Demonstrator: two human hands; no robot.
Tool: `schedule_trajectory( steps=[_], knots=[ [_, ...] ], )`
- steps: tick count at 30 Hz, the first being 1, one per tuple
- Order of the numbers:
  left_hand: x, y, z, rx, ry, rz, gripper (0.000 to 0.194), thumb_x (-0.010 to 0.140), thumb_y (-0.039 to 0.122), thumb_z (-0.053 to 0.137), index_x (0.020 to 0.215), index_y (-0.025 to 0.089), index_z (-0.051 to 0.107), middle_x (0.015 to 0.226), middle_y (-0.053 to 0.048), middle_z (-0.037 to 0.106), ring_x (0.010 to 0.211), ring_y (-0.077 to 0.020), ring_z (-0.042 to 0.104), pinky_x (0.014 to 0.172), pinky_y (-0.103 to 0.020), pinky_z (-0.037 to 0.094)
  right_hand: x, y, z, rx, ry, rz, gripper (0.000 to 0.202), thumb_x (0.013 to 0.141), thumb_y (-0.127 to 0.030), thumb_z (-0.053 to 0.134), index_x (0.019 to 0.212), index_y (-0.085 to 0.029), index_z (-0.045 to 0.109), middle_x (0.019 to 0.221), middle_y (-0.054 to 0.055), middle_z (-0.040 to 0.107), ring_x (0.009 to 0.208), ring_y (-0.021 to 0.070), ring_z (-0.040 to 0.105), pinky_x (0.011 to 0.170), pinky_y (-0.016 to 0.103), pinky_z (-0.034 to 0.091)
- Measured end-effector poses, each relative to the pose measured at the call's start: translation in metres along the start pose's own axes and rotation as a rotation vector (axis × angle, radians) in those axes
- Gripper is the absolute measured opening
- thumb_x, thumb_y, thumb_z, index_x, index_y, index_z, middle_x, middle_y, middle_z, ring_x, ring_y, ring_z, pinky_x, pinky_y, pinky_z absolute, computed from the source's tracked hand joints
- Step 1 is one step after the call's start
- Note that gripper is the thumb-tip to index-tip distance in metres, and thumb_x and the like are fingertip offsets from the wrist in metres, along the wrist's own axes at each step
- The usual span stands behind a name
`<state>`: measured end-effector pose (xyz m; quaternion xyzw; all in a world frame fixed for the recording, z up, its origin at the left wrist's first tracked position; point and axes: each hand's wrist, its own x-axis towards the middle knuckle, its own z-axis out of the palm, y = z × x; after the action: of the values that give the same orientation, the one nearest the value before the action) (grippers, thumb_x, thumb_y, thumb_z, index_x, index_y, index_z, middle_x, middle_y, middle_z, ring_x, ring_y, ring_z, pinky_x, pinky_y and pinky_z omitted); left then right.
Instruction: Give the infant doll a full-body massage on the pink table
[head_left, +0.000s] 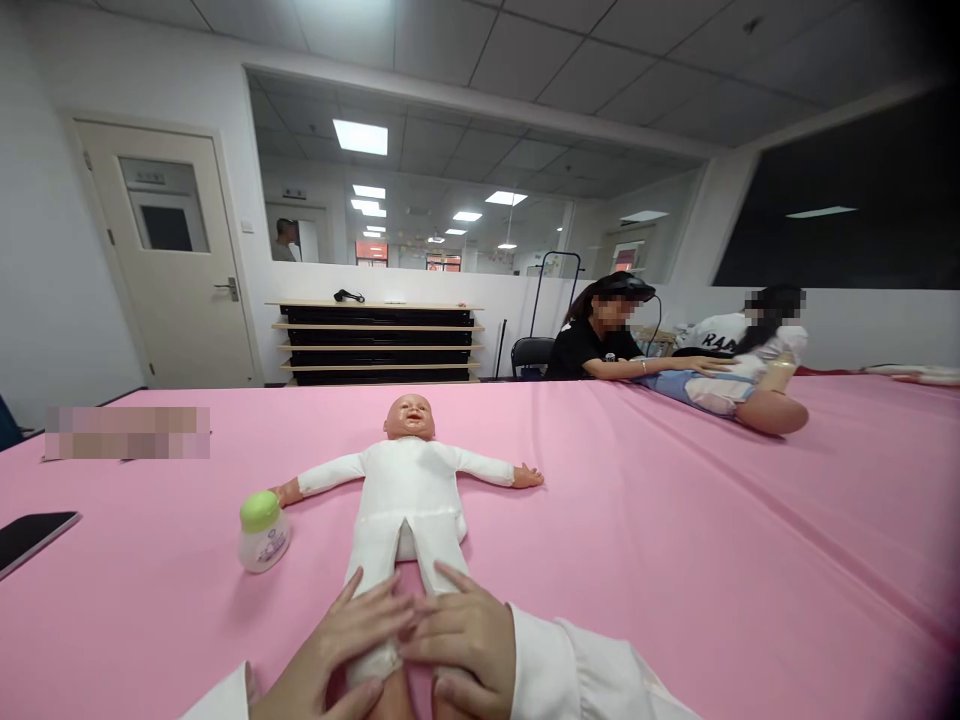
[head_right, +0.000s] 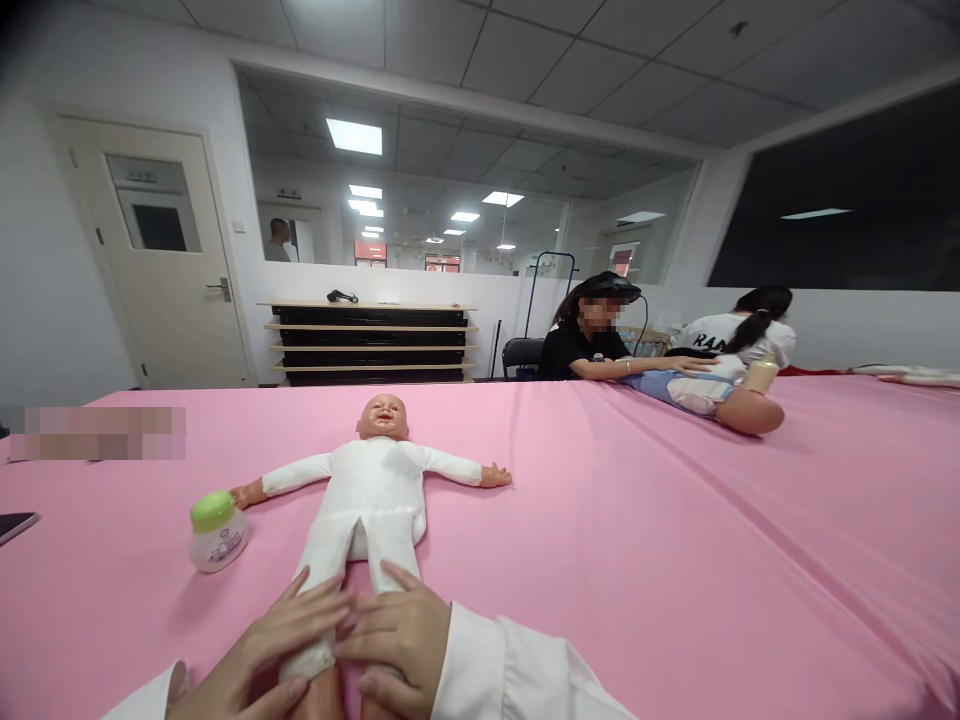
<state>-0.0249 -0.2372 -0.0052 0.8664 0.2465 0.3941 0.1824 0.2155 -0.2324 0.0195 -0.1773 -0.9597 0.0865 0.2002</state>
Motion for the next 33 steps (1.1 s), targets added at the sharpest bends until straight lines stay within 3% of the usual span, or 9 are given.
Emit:
schedule_trajectory(
  steps=[3, 6, 9, 13, 16, 19, 23, 27, 33],
  knots=[
    [-0.005, 0.003, 0.0, -0.193, 0.076, -0.116, 0.023, 0.086, 0.027, 0.047, 0.098, 0.026, 0.067, 0.087, -0.005, 0.07, 0.086, -0.0193, 0.066, 0.096, -0.04, 0.044, 0.001, -0.009, -0.004, 0.102, 0.139, -0.057, 0.036, 0.09, -0.028, 0.032, 0.119, -0.019, 0.05, 0.104, 0.005, 0.066, 0.094, 0.0112, 0.063, 0.093, 0.027, 0.044],
    [-0.006, 0.006, -0.004, -0.362, 0.137, -0.31, 0.03, 0.089, 0.031, 0.04, 0.088, 0.018, 0.067, 0.072, -0.006, 0.068, 0.062, -0.0152, 0.064, 0.069, -0.028, 0.055, 0.0, -0.014, -0.008, 0.147, 0.328, 0.04, 0.034, 0.088, -0.021, 0.034, 0.118, -0.018, 0.049, 0.106, 0.007, 0.065, 0.089, 0.01, 0.063, 0.077, 0.02, 0.051],
    [0.001, 0.006, -0.008, -0.314, 0.227, -0.343, 0.032, 0.087, 0.037, 0.043, 0.081, 0.018, 0.068, 0.082, -0.008, 0.068, 0.08, -0.0194, 0.065, 0.076, -0.028, 0.053, -0.003, -0.011, -0.006, 0.054, 0.43, 0.176, 0.037, 0.088, -0.022, 0.037, 0.124, -0.017, 0.044, 0.127, 0.01, 0.052, 0.117, 0.0146, 0.049, 0.095, 0.029, 0.044],
    [0.011, 0.001, -0.008, -0.144, 0.195, -0.411, 0.036, 0.084, 0.041, 0.049, 0.114, 0.025, 0.061, 0.129, -0.006, 0.052, 0.122, -0.0241, 0.045, 0.103, -0.038, 0.037, -0.003, 0.0, 0.001, -0.058, 0.355, 0.315, 0.054, 0.089, -0.033, 0.038, 0.138, -0.013, 0.028, 0.146, 0.016, 0.022, 0.136, 0.0224, 0.019, 0.108, 0.045, 0.025],
    [0.014, 0.001, -0.005, -0.088, 0.082, -0.431, 0.05, 0.082, 0.042, 0.051, 0.13, 0.03, 0.046, 0.141, -0.003, 0.037, 0.131, -0.025, 0.033, 0.107, -0.045, 0.028, -0.001, 0.003, 0.002, -0.035, 0.159, 0.256, 0.046, 0.089, -0.036, 0.038, 0.131, -0.019, 0.042, 0.137, 0.011, 0.042, 0.136, 0.0232, 0.02, 0.109, 0.054, 0.008],
    [0.012, 0.004, -0.002, -0.135, -0.017, -0.362, 0.036, 0.08, 0.044, 0.053, 0.112, 0.032, 0.062, 0.127, -0.004, 0.054, 0.125, -0.026, 0.042, 0.106, -0.047, 0.028, 0.0, 0.0, -0.002, 0.038, 0.047, 0.123, 0.036, 0.089, -0.031, 0.035, 0.118, -0.022, 0.055, 0.104, 0.006, 0.067, 0.122, 0.0197, 0.045, 0.11, 0.053, 0.003],
    [0.005, 0.01, 0.001, -0.358, 0.062, -0.355, 0.031, 0.082, 0.046, 0.049, 0.08, 0.025, 0.072, 0.077, -0.005, 0.071, 0.084, -0.0211, 0.066, 0.1, -0.041, 0.039, 0.0, -0.01, -0.004, 0.292, 0.201, 0.071, 0.036, 0.091, -0.028, 0.031, 0.114, -0.016, 0.056, 0.088, 0.007, 0.07, 0.079, 0.0121, 0.067, 0.087, 0.028, 0.048],
    [0.005, 0.011, -0.003, -0.573, 0.193, -0.428, 0.038, 0.085, 0.045, 0.045, 0.073, 0.016, 0.067, 0.053, -0.004, 0.061, 0.053, -0.0165, 0.06, 0.067, -0.03, 0.053, 0.0, -0.012, -0.003, 0.382, 0.502, 0.153, 0.03, 0.09, -0.028, 0.036, 0.104, -0.015, 0.06, 0.085, 0.007, 0.069, 0.074, 0.0111, 0.067, 0.071, 0.021, 0.052],
    [0.015, 0.009, -0.012, -0.277, 0.201, -0.457, 0.033, 0.082, 0.045, 0.049, 0.092, 0.021, 0.069, 0.122, -0.009, 0.056, 0.119, -0.0272, 0.047, 0.1, -0.039, 0.04, -0.002, 0.002, -0.001, 0.129, 0.348, 0.317, 0.055, 0.09, -0.041, 0.037, 0.138, -0.017, 0.03, 0.145, 0.014, 0.025, 0.136, 0.0206, 0.022, 0.109, 0.047, 0.022]
  ],
)
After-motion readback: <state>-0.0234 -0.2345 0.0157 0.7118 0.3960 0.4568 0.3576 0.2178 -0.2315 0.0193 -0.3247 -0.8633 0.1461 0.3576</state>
